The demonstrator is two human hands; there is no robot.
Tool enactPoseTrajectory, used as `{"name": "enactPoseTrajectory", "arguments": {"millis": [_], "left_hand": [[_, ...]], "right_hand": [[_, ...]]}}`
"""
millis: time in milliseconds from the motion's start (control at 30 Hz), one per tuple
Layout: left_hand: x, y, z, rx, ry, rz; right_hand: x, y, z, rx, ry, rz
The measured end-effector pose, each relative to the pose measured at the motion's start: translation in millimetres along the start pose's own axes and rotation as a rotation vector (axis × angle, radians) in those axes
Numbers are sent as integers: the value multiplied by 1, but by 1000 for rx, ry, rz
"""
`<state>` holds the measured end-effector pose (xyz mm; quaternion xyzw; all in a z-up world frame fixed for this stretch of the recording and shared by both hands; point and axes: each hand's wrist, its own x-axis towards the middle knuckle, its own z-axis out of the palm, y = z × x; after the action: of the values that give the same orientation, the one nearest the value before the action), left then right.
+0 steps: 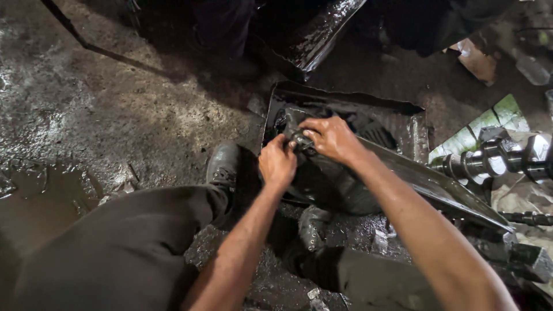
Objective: The person is cleaning a metal oil pan or engine cover using a cloth and their hands in a workshop setting.
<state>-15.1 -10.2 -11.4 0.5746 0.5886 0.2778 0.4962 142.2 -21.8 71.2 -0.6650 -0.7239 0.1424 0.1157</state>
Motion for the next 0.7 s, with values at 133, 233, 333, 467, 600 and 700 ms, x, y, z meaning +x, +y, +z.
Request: {"name": "enactPoseTrajectory", "arguments": {"millis": [133, 233, 333, 467, 600, 700], "left_hand": [[-1, 6, -3, 24, -3, 16], [-5, 6, -8, 87, -28, 42], [-4, 8, -6, 56, 12, 54], [1, 1, -3, 30, 58, 99], [9, -8, 3, -15, 174, 241], [4, -2, 4, 81, 138, 289]], "right_hand": [[3, -3, 4, -6, -26, 105], [1, -8, 6, 11, -5, 117], [-1, -7, 8, 3, 53, 87], [-3, -17, 10, 138, 82, 301], [-14, -2, 21, 304, 390, 393], [-35, 6, 13, 574, 559, 716]]}}
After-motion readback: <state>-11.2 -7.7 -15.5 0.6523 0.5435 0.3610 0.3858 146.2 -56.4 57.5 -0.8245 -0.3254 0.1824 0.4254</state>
